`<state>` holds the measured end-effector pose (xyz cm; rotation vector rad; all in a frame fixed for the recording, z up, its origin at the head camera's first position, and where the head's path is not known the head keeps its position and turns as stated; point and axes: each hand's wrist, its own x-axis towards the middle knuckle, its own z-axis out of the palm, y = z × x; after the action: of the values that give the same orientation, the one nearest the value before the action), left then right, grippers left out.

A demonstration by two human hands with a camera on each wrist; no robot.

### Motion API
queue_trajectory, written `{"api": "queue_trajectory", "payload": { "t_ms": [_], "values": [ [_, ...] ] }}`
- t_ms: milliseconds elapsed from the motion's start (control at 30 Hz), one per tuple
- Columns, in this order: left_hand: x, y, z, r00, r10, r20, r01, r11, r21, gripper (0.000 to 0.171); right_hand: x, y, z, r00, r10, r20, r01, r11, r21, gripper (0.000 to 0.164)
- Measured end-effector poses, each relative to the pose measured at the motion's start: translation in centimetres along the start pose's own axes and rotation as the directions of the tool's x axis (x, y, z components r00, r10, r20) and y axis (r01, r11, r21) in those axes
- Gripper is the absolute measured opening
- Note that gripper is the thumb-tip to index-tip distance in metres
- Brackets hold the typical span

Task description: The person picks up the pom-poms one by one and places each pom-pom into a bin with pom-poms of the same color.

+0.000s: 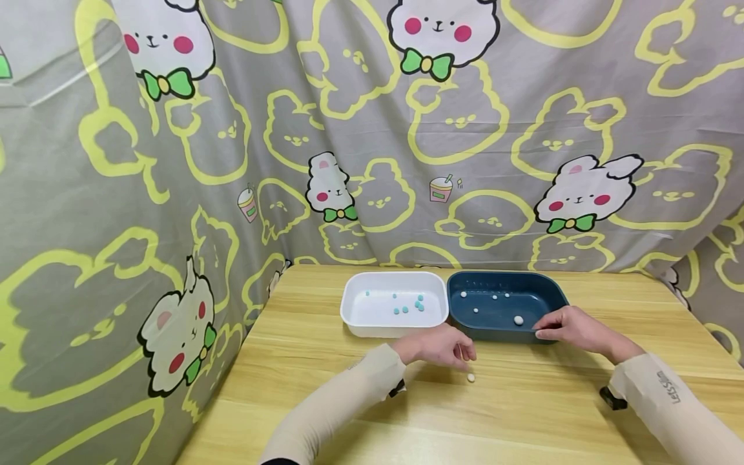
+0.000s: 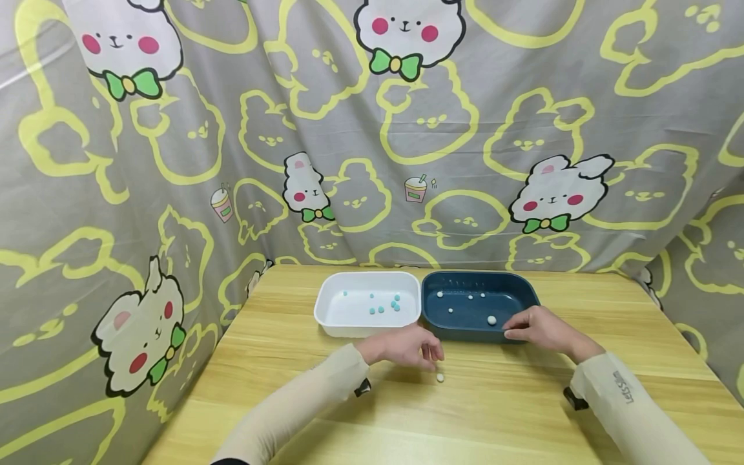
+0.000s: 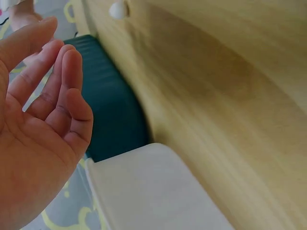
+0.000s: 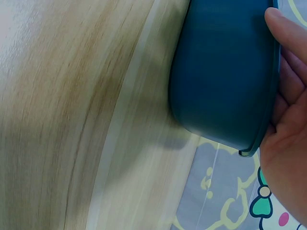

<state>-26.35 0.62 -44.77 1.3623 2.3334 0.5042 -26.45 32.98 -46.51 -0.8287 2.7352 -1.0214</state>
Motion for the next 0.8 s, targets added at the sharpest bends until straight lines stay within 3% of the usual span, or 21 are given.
{"api": "queue_trajectory", "payload": {
  "t_ms": [433, 800],
  "values": [
    [0.3, -0.7, 2.1, 0.998, -0.059, 0.015, 0.059, 0.998, -0.028, 0.018, 0.0, -0.1, 0.0, 1.0, 0.004, -0.002, -0.004, 1.0, 0.001, 0.013],
    [1.0, -1.1, 2.9, 0.999, -0.043, 0.007, 0.043, 0.999, -0.025, 0.019, 0.0, -0.2, -0.1, 1.0, 0.006, 0.002, -0.006, 1.0, 0.002, 0.014]
  ]
}}
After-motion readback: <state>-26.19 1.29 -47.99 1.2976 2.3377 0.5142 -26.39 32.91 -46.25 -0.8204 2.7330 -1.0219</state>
